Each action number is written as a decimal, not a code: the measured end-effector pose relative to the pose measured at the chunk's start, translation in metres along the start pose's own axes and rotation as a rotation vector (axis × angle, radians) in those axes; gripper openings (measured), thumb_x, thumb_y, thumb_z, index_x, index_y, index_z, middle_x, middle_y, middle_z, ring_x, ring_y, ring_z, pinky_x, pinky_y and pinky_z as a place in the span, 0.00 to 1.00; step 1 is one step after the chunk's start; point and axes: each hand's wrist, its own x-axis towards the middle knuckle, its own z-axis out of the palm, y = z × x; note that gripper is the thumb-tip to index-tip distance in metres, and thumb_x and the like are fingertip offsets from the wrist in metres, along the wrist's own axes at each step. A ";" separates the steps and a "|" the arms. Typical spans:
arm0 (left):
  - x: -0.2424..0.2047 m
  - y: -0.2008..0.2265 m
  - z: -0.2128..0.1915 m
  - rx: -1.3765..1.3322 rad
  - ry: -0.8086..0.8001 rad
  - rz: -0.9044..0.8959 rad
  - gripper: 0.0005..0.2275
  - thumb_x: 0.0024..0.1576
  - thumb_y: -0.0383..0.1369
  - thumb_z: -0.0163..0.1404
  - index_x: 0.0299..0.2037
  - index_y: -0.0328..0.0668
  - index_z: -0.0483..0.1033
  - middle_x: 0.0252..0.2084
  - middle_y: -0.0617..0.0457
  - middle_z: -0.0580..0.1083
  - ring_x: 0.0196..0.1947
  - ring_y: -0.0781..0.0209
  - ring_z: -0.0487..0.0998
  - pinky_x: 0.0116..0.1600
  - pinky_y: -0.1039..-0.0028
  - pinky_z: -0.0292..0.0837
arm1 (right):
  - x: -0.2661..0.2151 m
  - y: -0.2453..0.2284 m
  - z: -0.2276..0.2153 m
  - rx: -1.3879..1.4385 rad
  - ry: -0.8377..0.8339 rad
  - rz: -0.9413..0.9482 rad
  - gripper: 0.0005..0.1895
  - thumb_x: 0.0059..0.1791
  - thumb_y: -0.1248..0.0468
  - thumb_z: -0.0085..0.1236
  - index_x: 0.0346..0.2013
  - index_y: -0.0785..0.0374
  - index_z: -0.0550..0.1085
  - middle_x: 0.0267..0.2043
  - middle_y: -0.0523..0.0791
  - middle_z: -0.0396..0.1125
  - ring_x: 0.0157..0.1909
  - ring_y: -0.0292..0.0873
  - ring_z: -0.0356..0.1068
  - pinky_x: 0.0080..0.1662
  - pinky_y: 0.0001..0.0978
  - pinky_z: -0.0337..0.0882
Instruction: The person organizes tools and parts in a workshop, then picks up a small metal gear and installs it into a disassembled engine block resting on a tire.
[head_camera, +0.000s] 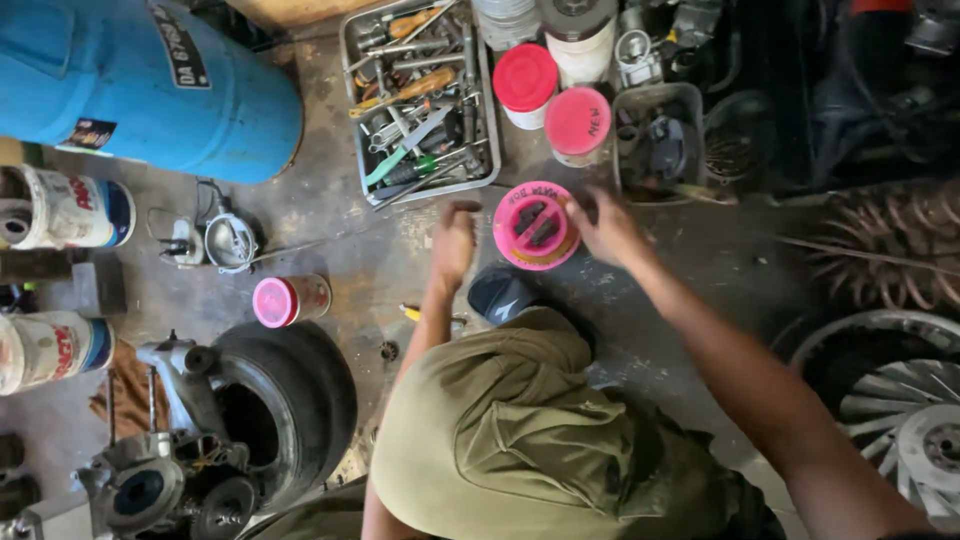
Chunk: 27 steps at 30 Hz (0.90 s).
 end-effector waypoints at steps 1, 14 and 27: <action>0.004 -0.021 0.005 -0.003 0.010 -0.002 0.15 0.59 0.33 0.39 0.45 0.45 0.80 0.25 0.56 0.64 0.26 0.64 0.68 0.32 0.72 0.72 | -0.008 -0.021 0.002 -0.002 -0.008 -0.008 0.35 0.58 0.41 0.47 0.64 0.70 0.68 0.56 0.66 0.69 0.61 0.68 0.68 0.60 0.59 0.68; -0.006 -0.082 -0.004 0.259 0.059 -0.159 0.25 0.51 0.57 0.53 0.46 0.44 0.81 0.40 0.42 0.81 0.48 0.42 0.82 0.53 0.52 0.77 | -0.004 -0.051 0.058 0.161 -0.177 0.142 0.38 0.58 0.37 0.41 0.70 0.64 0.59 0.65 0.69 0.60 0.68 0.70 0.58 0.67 0.62 0.57; -0.010 -0.069 -0.193 0.233 0.443 -0.219 0.25 0.51 0.54 0.53 0.40 0.35 0.82 0.35 0.37 0.81 0.46 0.36 0.81 0.49 0.47 0.74 | 0.026 -0.201 0.186 0.102 -0.436 0.033 0.34 0.57 0.40 0.42 0.69 0.59 0.61 0.66 0.63 0.63 0.69 0.62 0.61 0.68 0.56 0.61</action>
